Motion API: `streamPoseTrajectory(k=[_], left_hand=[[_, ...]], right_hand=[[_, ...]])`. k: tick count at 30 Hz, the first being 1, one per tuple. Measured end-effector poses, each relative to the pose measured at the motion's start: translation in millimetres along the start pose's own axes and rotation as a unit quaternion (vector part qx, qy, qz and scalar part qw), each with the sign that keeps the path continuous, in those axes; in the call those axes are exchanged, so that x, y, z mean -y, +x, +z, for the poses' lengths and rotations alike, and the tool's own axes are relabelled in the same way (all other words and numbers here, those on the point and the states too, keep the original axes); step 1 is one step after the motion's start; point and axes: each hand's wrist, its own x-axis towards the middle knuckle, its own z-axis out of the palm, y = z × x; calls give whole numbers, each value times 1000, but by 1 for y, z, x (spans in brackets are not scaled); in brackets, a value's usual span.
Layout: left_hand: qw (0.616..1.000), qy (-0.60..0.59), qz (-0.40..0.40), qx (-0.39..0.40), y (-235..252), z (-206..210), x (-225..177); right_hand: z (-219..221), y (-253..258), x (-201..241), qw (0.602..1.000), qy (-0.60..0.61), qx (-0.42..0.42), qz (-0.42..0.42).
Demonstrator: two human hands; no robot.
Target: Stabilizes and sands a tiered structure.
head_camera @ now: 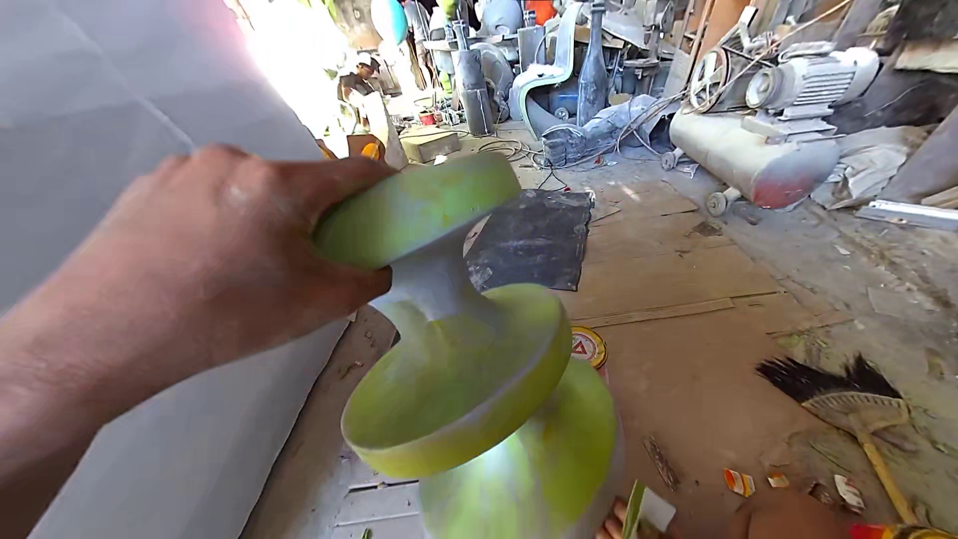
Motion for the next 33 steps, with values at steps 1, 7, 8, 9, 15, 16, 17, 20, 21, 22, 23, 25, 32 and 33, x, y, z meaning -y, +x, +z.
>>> streamPoseTrajectory(k=[1,7,8,9,15,16,17,20,21,22,23,25,32,33], left_hand=[[1000,7,4,-15,10,-3,-1],[996,64,-3,-62,43,-30,-77],[995,65,6,-71,50,-31,-80],[995,63,18,-80,57,-33,-83],[990,119,21,-71,92,-43,-137],[988,138,17,-61,94,-38,-146],[987,150,18,-55,95,-32,-154],[987,149,37,-46,94,-3,-173],[988,143,41,-40,93,6,-180],[989,135,46,-36,94,17,-187],[990,127,51,-30,94,25,-194],[991,116,64,-13,97,40,-205],[986,104,128,6,114,67,-230],[984,103,144,6,116,67,-232]], right_hand=[[0,12,2,1000,7,16,15],[25,87,19,1000,1,12,10],[27,92,23,1000,12,13,7],[28,96,24,1000,21,16,4],[26,138,16,998,65,12,-5],[24,145,13,998,68,1,-2],[20,152,9,997,72,-10,2],[2,166,-2,995,98,-27,2],[-5,169,-5,994,107,-34,1],[-12,172,-8,993,114,-41,-1],[-20,175,-9,992,117,-49,-4],[-36,178,-10,990,127,-66,-9],[-74,177,-2,989,133,-71,8],[-76,181,-1,989,130,-70,11]])
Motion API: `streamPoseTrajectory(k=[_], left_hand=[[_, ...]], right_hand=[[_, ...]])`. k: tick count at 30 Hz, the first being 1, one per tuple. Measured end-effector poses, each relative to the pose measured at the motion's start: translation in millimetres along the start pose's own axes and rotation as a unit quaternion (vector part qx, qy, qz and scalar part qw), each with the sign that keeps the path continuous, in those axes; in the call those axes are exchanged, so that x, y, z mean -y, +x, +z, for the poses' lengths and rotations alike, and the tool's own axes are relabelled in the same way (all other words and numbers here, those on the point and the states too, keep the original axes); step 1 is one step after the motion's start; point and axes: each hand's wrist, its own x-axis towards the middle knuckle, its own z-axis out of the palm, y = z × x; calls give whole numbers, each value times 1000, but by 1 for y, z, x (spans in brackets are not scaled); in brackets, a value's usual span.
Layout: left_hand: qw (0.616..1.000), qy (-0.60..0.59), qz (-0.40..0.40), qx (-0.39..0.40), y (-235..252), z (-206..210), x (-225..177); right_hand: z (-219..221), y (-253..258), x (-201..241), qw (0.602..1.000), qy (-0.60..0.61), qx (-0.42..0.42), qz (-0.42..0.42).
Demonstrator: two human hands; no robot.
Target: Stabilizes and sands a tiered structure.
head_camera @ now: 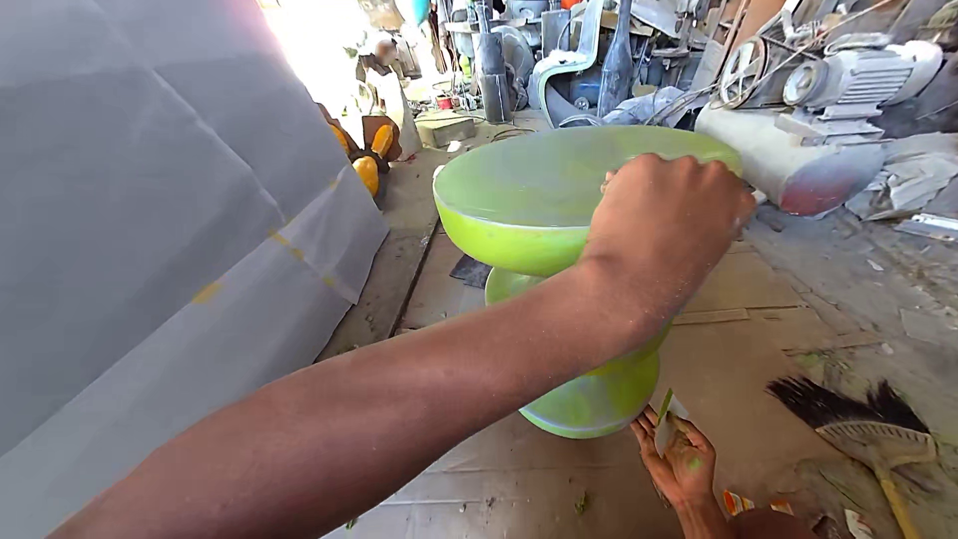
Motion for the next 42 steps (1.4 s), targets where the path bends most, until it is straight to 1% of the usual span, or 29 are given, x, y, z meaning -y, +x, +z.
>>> streamPoseTrajectory(k=[2,5,7,9,10,12,14,15,16,17,18,20,21,23,25,28,31,32,33,34,36,38,39,40,42], left_hand=[[999,-13,51,9,4,-4,5],[991,-52,118,31,17,-11,32],[981,-134,138,26,19,-1,57],[949,-263,171,-21,14,23,77],[929,-324,177,-22,9,32,83],[907,-382,177,-13,3,38,87],[899,-402,175,-10,1,39,87],[901,-399,169,-11,1,39,85],[904,-396,160,-10,1,38,82],[905,-397,152,-9,2,37,79],[907,-397,144,-8,2,36,76],[913,-388,123,-5,4,32,67],[918,-383,107,0,5,30,62],[926,-368,81,5,7,27,53],[931,-358,65,8,11,25,46],[936,-347,49,20,18,24,41],[938,-342,38,33,22,23,39],[938,-343,38,32,22,23,40],[938,-342,40,30,22,24,40],[938,-342,40,29,22,24,41],[938,-343,44,25,23,25,43],[937,-345,43,26,23,25,44],[937,-346,44,27,23,25,45],[936,-347,44,27,23,25,44],[936,-348,42,30,22,23,43]], right_hand=[[-3,4,3,1000,-10,-11,4],[-6,11,12,999,-14,-31,11],[-7,12,18,999,-17,-48,8],[-5,10,23,998,-28,-54,3],[-4,7,27,998,-37,-55,-2],[0,1,38,995,-81,-55,-34],[4,-5,48,976,-184,-61,-101],[8,-10,50,954,-258,-67,-139],[15,-17,50,921,-341,-69,-175],[21,-24,47,879,-425,-48,-210],[25,-31,44,825,-511,-10,-243],[32,-40,38,693,-655,73,-291],[35,-42,36,629,-708,102,-305],[40,-42,31,515,-786,121,-318],[43,-39,24,424,-836,122,-326],[41,-34,9,316,-881,113,-334],[42,-40,-2,221,-921,98,-306],[42,-43,-1,200,-928,99,-300],[42,-45,1,187,-931,108,-293],[42,-47,5,183,-932,122,-289],[46,-45,18,201,-921,159,-293],[55,-36,30,235,-907,185,-298],[62,-29,34,245,-907,191,-284],[68,-23,37,246,-913,194,-261],[76,-14,34,229,-932,193,-202]])
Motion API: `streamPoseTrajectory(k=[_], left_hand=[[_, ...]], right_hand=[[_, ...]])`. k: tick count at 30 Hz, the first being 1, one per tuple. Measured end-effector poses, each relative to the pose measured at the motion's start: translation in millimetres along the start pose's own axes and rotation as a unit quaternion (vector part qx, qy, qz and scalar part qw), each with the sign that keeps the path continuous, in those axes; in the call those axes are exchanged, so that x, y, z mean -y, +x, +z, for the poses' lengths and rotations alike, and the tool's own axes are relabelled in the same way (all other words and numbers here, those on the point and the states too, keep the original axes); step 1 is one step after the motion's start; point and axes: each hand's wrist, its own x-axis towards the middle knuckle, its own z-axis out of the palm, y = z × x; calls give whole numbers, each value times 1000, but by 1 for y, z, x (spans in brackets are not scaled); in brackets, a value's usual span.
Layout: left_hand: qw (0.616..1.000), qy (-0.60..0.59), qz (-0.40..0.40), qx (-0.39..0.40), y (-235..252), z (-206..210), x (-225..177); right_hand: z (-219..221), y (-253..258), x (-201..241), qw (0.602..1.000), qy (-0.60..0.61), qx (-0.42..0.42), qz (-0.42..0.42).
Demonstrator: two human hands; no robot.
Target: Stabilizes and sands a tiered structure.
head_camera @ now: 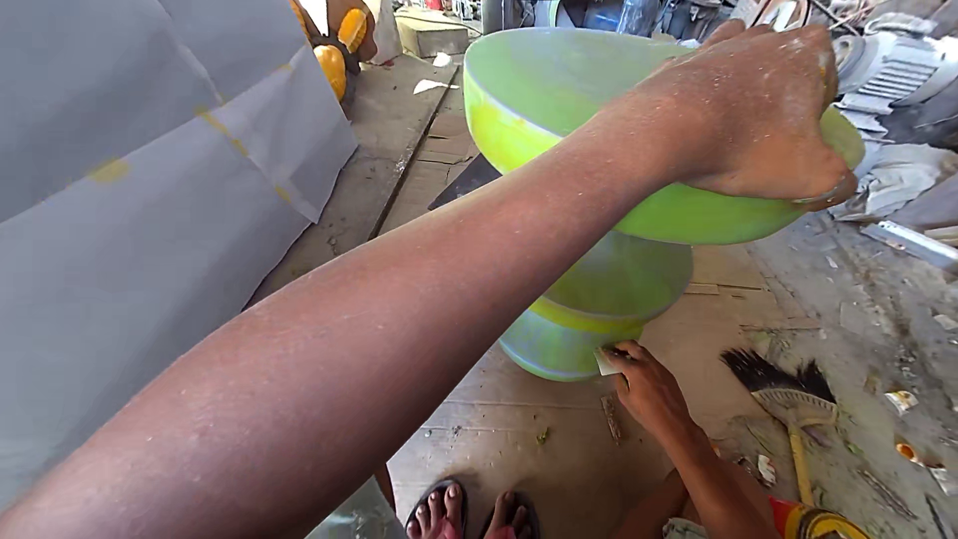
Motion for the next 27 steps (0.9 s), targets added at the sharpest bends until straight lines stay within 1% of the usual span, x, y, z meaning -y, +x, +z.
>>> streamPoseTrajectory(k=[2,4,8,11,14,16,18,20,23,25,27], left_hand=[[1000,-6,-5,0,-2,0,-2],[1000,-10,-15,-5,-2,1,-2],[999,-26,-22,-2,-3,-1,-3],[999,-36,-14,-9,-5,0,-3],[1000,-25,-3,-19,-3,2,-1],[1000,-17,0,-22,-2,3,0],[999,-19,-4,-26,0,4,4],[999,-7,-5,-52,7,11,11],[997,9,0,-77,18,19,15],[996,15,1,-88,21,22,14],[996,18,2,-83,22,22,12]], right_hand=[[0,0,7,999,-11,35,14],[0,-7,11,999,-10,45,14],[-8,-8,5,998,6,46,-32],[-20,17,10,997,6,14,-77],[-13,42,14,994,-33,-18,-98],[-2,46,13,994,-52,-7,-94],[1,40,17,995,-56,16,-84],[-1,32,17,994,-59,35,-90],[-15,30,14,989,-76,55,-111],[-22,38,12,990,-67,13,-124],[-20,48,10,990,-71,-24,-120]])
